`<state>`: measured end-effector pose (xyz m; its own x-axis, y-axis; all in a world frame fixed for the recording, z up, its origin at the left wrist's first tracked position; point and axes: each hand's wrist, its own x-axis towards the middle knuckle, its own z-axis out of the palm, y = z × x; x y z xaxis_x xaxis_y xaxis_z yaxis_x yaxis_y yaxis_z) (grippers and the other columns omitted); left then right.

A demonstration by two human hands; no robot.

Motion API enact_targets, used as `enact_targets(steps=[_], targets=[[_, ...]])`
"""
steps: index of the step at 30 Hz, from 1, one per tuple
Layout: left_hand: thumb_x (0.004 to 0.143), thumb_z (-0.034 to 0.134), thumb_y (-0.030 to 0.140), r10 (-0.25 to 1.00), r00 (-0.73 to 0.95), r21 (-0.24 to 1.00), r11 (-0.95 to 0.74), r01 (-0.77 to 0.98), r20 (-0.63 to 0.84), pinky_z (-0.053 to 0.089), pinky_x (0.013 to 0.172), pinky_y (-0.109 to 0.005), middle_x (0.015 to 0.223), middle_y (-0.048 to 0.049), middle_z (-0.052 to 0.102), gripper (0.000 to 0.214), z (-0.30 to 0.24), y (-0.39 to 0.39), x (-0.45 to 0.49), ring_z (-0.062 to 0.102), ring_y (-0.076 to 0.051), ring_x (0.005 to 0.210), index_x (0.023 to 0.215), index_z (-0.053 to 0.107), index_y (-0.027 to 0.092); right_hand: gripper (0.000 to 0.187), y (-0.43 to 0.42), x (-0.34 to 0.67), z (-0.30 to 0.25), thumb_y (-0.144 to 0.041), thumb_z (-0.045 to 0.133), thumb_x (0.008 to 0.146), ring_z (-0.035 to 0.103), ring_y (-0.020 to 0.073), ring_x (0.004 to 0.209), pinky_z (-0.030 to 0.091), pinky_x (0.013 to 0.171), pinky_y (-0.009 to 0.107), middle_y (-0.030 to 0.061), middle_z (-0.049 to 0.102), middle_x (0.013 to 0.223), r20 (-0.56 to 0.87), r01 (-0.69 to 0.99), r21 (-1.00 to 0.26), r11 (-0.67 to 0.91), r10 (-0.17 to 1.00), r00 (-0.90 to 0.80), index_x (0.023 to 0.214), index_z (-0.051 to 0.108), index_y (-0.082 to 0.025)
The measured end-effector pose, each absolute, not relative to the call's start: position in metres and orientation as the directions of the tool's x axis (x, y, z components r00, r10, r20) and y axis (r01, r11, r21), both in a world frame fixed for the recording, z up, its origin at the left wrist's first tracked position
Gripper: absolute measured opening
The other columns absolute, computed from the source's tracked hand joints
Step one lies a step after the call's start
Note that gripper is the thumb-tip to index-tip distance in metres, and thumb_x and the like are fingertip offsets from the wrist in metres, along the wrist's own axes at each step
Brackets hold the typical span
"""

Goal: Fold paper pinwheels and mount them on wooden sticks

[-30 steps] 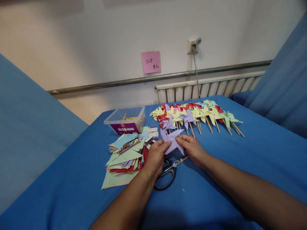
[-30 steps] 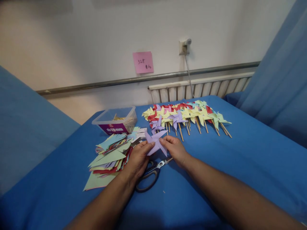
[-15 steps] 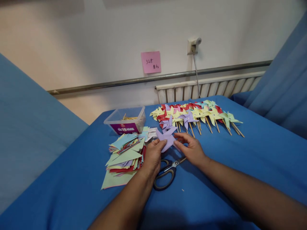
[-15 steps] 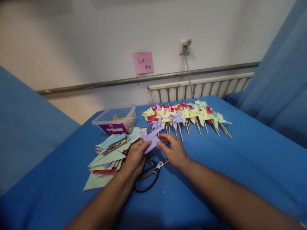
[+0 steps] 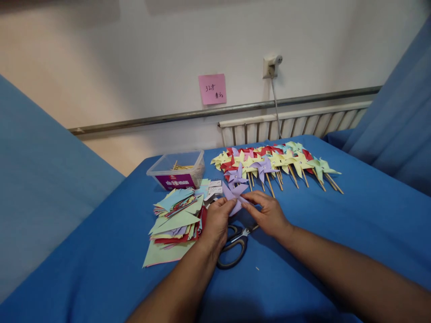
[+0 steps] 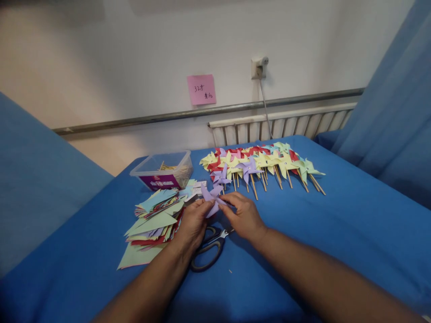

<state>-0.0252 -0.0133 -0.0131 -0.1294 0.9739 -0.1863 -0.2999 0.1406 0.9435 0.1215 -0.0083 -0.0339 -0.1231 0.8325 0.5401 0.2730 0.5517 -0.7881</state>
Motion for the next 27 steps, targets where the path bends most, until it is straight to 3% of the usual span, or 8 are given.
enact_targets(steps=[3,6,10,15,21,27], targets=[[0.059,0.079,0.030,0.972,-0.115,0.944,0.166,-0.285,-0.206,0.040,0.054,-0.024,0.063,-0.0045,0.065,0.026,-0.016,-0.012,-0.026,0.053,-0.012,0.053,0.071,0.068,0.010,0.020,-0.005,0.121,-0.037,-0.034,0.062,0.084,0.065,0.0193,0.081,0.051,0.075,0.033,0.0059,0.071,0.089,0.403,0.183,-0.894,0.408,0.913,-0.067,0.095,0.071,-0.021],[0.059,0.079,0.032,0.976,-0.097,0.957,0.170,-0.237,-0.197,0.039,0.052,-0.024,0.060,-0.0034,0.063,0.026,-0.017,-0.012,-0.026,0.051,-0.011,0.051,0.068,0.066,0.011,0.026,-0.001,0.121,-0.038,-0.040,0.069,0.076,0.064,0.0180,0.073,0.051,0.069,0.032,0.0045,0.070,0.082,0.233,-0.014,-0.972,0.233,0.971,-0.049,0.091,0.068,-0.019],[0.059,0.080,0.037,0.982,-0.045,0.973,0.174,-0.150,-0.182,0.035,0.050,-0.023,0.057,-0.0018,0.061,0.029,-0.018,-0.013,-0.025,0.048,-0.010,0.049,0.063,0.063,0.012,0.032,0.003,0.120,-0.036,-0.043,0.078,0.063,0.059,0.0145,0.060,0.046,0.059,0.028,0.0005,0.067,0.066,0.096,-0.199,-0.977,0.081,0.993,-0.065,0.073,0.064,-0.017],[0.059,0.080,0.038,0.981,-0.023,0.974,0.189,-0.124,-0.193,0.034,0.049,-0.022,0.058,-0.0007,0.060,0.031,-0.019,-0.014,-0.024,0.047,-0.009,0.049,0.064,0.063,0.013,0.036,0.001,0.121,-0.030,-0.043,0.083,0.056,0.057,0.0117,0.053,0.044,0.053,0.025,0.0004,0.067,0.063,-0.103,-0.364,-0.919,-0.155,0.982,-0.159,0.070,0.065,-0.015],[0.059,0.080,0.038,0.977,0.002,0.965,0.212,-0.156,-0.214,0.035,0.050,-0.022,0.057,-0.0017,0.060,0.031,-0.019,-0.014,-0.024,0.048,-0.010,0.050,0.064,0.063,0.013,0.035,0.001,0.123,-0.033,-0.041,0.083,0.058,0.056,0.0110,0.051,0.042,0.050,0.024,0.0005,0.066,0.062,-0.130,-0.405,-0.891,-0.206,0.970,-0.206,0.069,0.062,-0.015],[0.059,0.080,0.037,0.970,-0.004,0.957,0.238,-0.168,-0.242,0.038,0.052,-0.025,0.059,-0.0043,0.062,0.030,-0.019,-0.013,-0.024,0.052,-0.012,0.051,0.067,0.065,0.012,0.040,0.003,0.122,-0.040,-0.050,0.078,0.064,0.046,0.0085,0.047,0.034,0.047,0.023,-0.0033,0.057,0.055,-0.107,-0.358,-0.919,-0.167,0.977,-0.182,0.068,0.057,-0.016]])
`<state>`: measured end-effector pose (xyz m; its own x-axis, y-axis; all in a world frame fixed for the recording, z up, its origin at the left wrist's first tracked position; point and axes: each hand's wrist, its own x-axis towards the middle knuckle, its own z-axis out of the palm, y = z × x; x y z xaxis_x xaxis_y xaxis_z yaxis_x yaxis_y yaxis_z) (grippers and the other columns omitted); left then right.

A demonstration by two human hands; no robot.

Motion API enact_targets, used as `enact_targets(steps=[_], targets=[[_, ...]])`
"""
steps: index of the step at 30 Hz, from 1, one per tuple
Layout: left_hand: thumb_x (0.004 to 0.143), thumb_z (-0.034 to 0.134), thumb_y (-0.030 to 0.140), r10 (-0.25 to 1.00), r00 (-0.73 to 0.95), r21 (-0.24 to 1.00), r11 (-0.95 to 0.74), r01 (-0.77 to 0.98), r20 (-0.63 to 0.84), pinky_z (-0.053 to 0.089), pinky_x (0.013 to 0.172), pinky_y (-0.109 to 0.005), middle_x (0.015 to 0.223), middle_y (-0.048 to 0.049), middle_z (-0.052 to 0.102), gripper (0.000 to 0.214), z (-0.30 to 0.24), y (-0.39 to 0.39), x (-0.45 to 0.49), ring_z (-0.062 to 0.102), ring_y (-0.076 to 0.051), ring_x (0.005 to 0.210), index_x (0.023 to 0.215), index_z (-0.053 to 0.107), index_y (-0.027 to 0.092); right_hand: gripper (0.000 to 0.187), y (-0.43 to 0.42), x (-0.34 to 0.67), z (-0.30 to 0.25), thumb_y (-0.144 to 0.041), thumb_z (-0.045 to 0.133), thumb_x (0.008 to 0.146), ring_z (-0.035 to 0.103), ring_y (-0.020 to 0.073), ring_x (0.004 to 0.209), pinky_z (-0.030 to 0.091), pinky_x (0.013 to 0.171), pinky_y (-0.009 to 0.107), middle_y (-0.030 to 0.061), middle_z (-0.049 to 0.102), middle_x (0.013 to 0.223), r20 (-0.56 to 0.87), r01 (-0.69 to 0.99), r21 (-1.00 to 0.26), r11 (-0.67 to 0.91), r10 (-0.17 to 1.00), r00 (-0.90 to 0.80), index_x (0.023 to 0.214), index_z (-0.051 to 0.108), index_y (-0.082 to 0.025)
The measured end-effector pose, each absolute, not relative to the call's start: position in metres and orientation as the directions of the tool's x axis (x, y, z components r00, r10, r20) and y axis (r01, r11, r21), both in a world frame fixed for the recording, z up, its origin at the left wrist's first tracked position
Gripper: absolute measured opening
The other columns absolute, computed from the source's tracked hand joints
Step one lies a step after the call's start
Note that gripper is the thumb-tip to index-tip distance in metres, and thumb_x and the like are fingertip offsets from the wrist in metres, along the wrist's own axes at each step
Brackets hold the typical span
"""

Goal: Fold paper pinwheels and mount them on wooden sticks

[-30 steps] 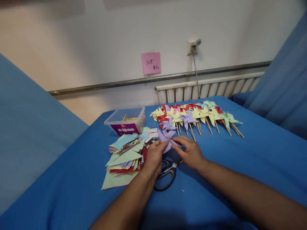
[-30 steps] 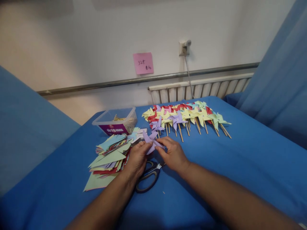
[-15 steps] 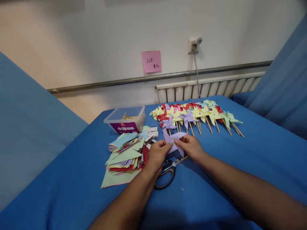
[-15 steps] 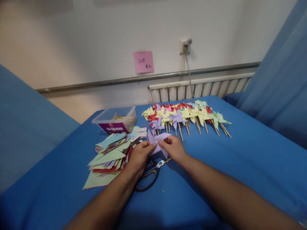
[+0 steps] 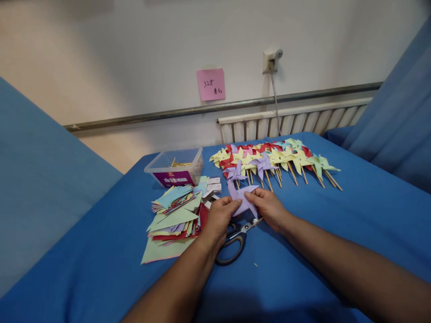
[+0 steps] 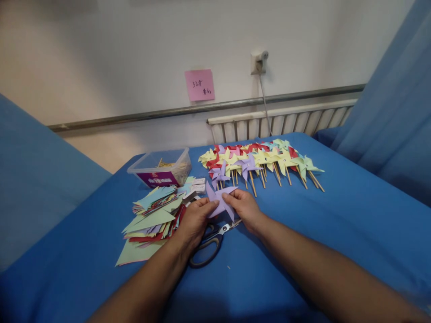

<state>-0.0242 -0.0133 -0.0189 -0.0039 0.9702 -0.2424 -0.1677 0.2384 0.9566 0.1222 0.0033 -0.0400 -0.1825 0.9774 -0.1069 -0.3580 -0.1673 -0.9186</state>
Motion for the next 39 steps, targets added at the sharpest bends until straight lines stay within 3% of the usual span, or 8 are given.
enact_targets(steps=[9,14,22,28,34,39], targets=[[0.057,0.079,0.033,0.972,-0.048,0.955,0.218,-0.200,-0.232,0.035,0.050,-0.024,0.055,-0.0021,0.060,0.027,-0.0147,-0.0119,-0.0276,0.049,-0.011,0.048,0.063,0.063,0.012,0.040,0.0032,0.1227,-0.0319,-0.051,0.078,0.062,0.041,0.0075,0.048,0.031,0.049,0.022,-0.0067,0.051,0.052,-0.001,-0.330,-0.943,-0.035,0.995,-0.104,0.065,0.057,-0.017],[0.058,0.078,0.034,0.974,-0.022,0.962,0.218,-0.163,-0.224,0.033,0.049,-0.023,0.056,-0.0025,0.060,0.027,-0.0163,-0.0130,-0.0269,0.048,-0.011,0.047,0.064,0.064,0.012,0.038,0.0003,0.1196,-0.0344,-0.046,0.081,0.059,0.055,0.0109,0.056,0.042,0.059,0.026,-0.0019,0.064,0.064,-0.025,-0.366,-0.926,-0.088,0.984,-0.174,0.071,0.061,-0.016],[0.055,0.082,0.036,0.970,-0.003,0.957,0.241,-0.160,-0.245,0.034,0.047,-0.023,0.057,-0.0038,0.062,0.031,-0.0176,-0.0139,-0.0256,0.050,-0.011,0.047,0.066,0.065,0.012,0.035,0.0021,0.1207,-0.0406,-0.040,0.083,0.057,0.059,0.0117,0.055,0.044,0.056,0.026,0.0003,0.069,0.066,-0.084,-0.372,-0.915,-0.159,0.974,-0.210,0.072,0.065,-0.015],[0.055,0.082,0.035,0.974,0.015,0.963,0.225,-0.147,-0.226,0.039,0.052,-0.024,0.065,-0.0069,0.067,0.032,-0.0179,-0.0125,-0.0263,0.054,-0.012,0.053,0.070,0.068,0.010,0.039,-0.0001,0.1195,-0.0341,-0.044,0.084,0.054,0.057,0.0113,0.053,0.043,0.054,0.025,-0.0008,0.067,0.063,-0.111,-0.365,-0.913,-0.180,0.973,-0.201,0.070,0.062,-0.015],[0.057,0.081,0.034,0.977,-0.033,0.964,0.203,-0.175,-0.211,0.038,0.053,-0.024,0.061,-0.0055,0.065,0.029,-0.0192,-0.0101,-0.0298,0.053,-0.012,0.051,0.069,0.068,0.010,0.040,0.0046,0.1208,-0.0346,-0.049,0.080,0.059,0.044,0.0072,0.048,0.033,0.049,0.022,-0.0061,0.054,0.053,-0.011,-0.338,-0.940,-0.040,0.996,-0.088,0.067,0.059,-0.017],[0.054,0.082,0.032,0.974,-0.050,0.958,0.207,-0.197,-0.221,0.038,0.052,-0.025,0.060,-0.0053,0.065,0.029,-0.0188,-0.0093,-0.0295,0.052,-0.012,0.050,0.067,0.068,0.010,0.043,0.0076,0.1226,-0.0371,-0.054,0.079,0.057,0.043,0.0085,0.050,0.033,0.049,0.023,-0.0053,0.053,0.053,0.024,-0.250,-0.968,0.005,0.997,-0.071,0.065,0.057,-0.018]])
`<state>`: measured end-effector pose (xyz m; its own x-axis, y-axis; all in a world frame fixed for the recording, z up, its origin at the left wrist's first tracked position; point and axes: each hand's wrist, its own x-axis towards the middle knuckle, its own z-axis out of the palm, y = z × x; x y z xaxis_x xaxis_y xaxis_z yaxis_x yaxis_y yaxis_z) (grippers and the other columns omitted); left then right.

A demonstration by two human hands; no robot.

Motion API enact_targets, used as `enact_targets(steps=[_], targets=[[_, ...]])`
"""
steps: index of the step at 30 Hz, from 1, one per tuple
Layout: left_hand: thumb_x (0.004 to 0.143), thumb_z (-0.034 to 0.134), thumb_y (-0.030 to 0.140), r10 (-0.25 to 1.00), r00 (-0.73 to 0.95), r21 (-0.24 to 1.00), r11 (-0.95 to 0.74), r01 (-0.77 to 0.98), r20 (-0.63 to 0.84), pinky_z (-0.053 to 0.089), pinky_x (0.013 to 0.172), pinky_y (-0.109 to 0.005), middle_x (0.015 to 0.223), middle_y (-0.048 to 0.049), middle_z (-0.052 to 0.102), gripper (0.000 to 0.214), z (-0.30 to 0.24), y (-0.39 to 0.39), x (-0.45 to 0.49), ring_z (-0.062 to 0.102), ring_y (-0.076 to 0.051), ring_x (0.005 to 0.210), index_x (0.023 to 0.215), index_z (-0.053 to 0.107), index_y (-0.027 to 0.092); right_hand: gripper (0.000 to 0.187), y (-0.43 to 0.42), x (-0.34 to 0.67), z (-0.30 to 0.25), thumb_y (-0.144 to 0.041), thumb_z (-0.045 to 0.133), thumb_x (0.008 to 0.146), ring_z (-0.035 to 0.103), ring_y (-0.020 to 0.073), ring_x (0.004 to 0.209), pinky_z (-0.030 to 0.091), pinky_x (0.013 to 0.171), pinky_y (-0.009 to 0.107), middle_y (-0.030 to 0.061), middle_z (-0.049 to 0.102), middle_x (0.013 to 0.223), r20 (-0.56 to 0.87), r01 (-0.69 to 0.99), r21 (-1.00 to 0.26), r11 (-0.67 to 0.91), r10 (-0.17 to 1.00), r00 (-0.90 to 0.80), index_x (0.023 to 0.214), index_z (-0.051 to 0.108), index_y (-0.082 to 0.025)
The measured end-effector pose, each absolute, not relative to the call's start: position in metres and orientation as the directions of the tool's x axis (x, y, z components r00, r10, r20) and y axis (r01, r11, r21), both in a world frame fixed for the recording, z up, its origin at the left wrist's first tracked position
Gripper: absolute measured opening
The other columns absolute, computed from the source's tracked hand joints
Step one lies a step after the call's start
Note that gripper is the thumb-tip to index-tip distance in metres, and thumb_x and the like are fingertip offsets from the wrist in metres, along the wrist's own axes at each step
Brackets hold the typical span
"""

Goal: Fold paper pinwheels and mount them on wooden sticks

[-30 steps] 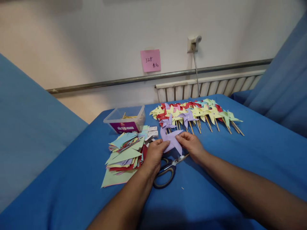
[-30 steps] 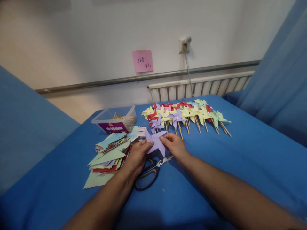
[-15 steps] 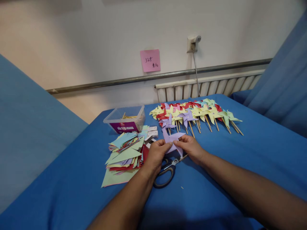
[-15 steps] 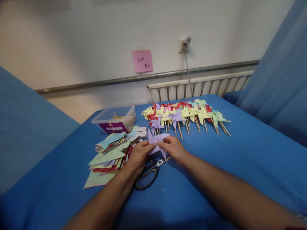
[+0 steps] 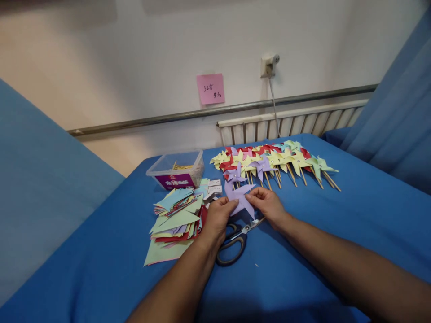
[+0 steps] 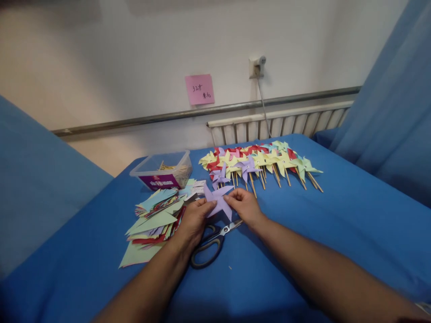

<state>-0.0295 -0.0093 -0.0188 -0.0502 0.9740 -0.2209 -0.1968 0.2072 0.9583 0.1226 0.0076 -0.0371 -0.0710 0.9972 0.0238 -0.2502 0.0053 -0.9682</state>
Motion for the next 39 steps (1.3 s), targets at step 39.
enact_targets(steps=[39], targets=[[0.062,0.060,0.023,0.997,-0.015,0.957,0.077,0.279,-0.076,0.020,0.047,-0.025,0.048,0.0053,0.037,0.019,-0.033,-0.015,-0.014,0.031,-0.009,0.048,0.049,0.046,0.019,0.031,0.102,0.032,0.067,-0.016,0.047,0.088,0.063,0.0194,0.108,0.046,0.098,0.036,0.0031,0.070,0.115,0.544,0.478,-0.576,0.663,0.747,-0.382,0.109,0.069,-0.024]])
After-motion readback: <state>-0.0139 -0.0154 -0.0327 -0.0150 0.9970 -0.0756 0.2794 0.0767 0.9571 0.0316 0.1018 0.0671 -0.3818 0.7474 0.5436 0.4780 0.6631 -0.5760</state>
